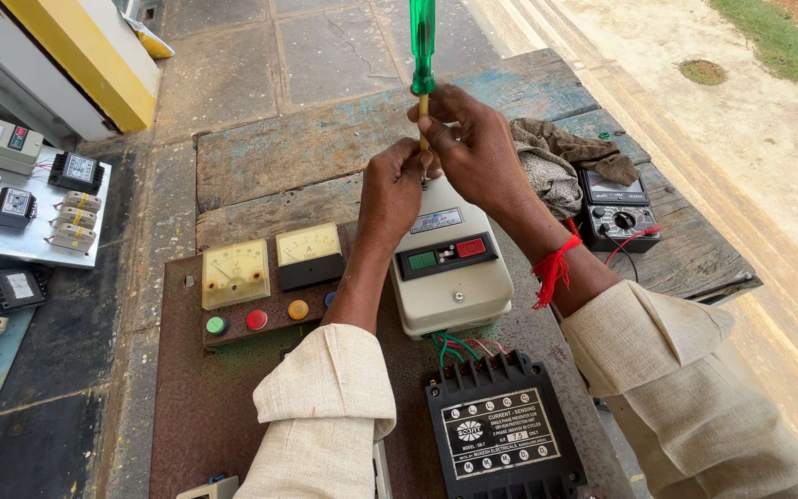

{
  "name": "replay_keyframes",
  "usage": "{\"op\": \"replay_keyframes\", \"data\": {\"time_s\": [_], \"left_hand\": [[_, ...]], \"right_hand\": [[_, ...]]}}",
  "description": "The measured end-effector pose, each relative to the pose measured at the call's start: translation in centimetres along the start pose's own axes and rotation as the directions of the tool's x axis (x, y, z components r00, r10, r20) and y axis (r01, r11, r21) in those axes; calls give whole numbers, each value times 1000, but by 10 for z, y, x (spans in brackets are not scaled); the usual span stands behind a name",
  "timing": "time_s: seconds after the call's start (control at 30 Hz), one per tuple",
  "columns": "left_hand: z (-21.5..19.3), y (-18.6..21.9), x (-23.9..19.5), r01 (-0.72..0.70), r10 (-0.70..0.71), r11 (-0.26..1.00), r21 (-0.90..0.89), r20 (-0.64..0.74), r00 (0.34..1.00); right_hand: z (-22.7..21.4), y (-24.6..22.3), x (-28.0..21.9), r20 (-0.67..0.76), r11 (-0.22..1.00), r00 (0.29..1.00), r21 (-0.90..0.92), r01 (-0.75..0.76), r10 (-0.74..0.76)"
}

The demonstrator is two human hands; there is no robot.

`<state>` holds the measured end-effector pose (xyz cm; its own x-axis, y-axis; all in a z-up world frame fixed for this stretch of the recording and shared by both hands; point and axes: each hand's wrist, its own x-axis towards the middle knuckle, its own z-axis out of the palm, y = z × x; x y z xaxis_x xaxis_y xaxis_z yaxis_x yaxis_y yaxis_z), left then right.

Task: The person repairs an electrical panel by removing a cover with a screwdriver and then tightening screws on internal components.

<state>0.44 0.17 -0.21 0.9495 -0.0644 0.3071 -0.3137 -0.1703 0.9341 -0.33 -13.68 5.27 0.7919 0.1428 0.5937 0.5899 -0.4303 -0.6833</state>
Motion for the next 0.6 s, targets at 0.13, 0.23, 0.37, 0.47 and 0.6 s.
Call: {"op": "replay_keyframes", "data": {"time_s": [0.13,0.23,0.37,0.47,0.6], "left_hand": [[2,1,1,-11,20,994,112,-78,997],[2,2,-1,-155,156,988,16,-28,987],[0,4,-2,-39,39,999,26,2,999],[1,4,-2,-25,25,1000,14,-34,999],[2,1,0,-104,105,994,19,-33,994]], "right_hand": [[2,-1,-1,15,983,996,-164,-88,92],[1,3,-3,11,999,1000,-43,-25,26],[0,5,-3,-1,998,998,-17,57,-57],[1,2,-3,-5,987,999,-156,39,-40],[1,4,-2,-20,990,999,-136,-42,39]]}}
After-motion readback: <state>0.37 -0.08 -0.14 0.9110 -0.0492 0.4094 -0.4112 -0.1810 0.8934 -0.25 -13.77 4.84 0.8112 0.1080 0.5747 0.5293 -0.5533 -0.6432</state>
